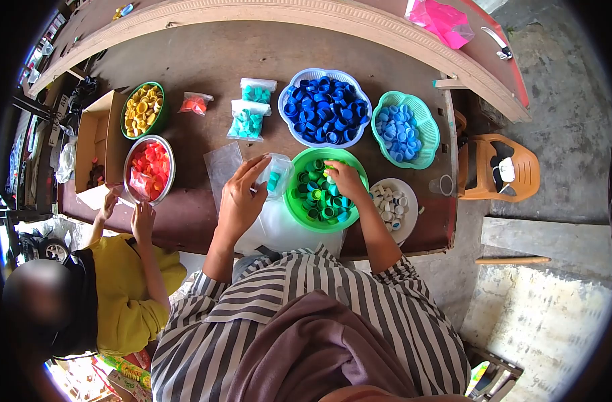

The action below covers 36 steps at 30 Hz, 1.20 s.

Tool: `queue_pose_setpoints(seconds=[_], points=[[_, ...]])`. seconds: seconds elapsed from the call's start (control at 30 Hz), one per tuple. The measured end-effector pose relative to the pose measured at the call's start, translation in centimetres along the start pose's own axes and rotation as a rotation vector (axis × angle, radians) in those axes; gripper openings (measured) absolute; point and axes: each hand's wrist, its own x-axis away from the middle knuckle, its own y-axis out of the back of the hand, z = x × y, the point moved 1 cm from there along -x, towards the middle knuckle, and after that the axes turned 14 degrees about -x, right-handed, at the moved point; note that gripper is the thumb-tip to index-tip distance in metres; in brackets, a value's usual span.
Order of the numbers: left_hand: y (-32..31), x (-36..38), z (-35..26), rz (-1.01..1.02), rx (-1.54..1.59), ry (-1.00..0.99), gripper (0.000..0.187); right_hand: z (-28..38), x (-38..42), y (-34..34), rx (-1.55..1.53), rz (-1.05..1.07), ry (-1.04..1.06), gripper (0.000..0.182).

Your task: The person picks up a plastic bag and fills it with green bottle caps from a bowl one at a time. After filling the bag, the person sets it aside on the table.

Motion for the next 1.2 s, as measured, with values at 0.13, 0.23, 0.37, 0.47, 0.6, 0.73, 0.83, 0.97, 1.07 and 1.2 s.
queue_pose_setpoints(seconds=[0.13, 0.23, 0.37, 0.47, 0.6, 0.73, 0.83, 0.97, 1.07, 1.2], points=[[0.3, -0.3, -0.4, 0.030, 0.012, 0.037, 0.052, -0.3, 0.1, 0.5, 0.085, -0.024, -0.084, 0.032], [0.2, -0.3, -0.3, 0.029, 0.008, 0.039, 0.052, -0.2, 0.3, 1.0, 0.027, 0.038, -0.139, 0.031], [0.0, -0.3, 0.1, 0.002, -0.001, 0.008, 0.052, -0.7, 0.6, 1.5, 0.031, 0.018, 0.009, 0.025], [-0.1, -0.4, 0.1, -0.006, -0.002, 0.000, 0.052, 0.0, 1.6, 0.6, -0.096, -0.164, 0.040, 0.017], [-0.2, -0.5, 0.1, 0.003, -0.008, 0.004, 0.052, 0.3, 2.7, -1.0, 0.259, -0.083, 0.129, 0.015], [-0.2, -0.4, 0.1, 0.007, -0.005, 0.007, 0.052, 0.9, 3.3, -3.2, 0.583, -0.152, 0.061, 0.023], [-0.2, -0.3, 0.1, 0.004, -0.010, -0.003, 0.052, 0.1, 3.0, -3.4, 0.682, -0.195, 0.058, 0.026], [0.0, -0.3, -0.2, 0.007, -0.012, -0.004, 0.052, -1.0, 2.0, -0.8, 0.213, -0.088, -0.060, 0.028], [0.0, -0.2, -0.2, 0.034, 0.000, 0.023, 0.051, -0.9, 2.6, 1.1, -0.195, 0.063, -0.240, 0.032], [-0.1, -0.2, -0.6, 0.056, 0.005, 0.036, 0.050, 0.1, 3.8, 2.1, -0.462, 0.089, -0.328, 0.043]])
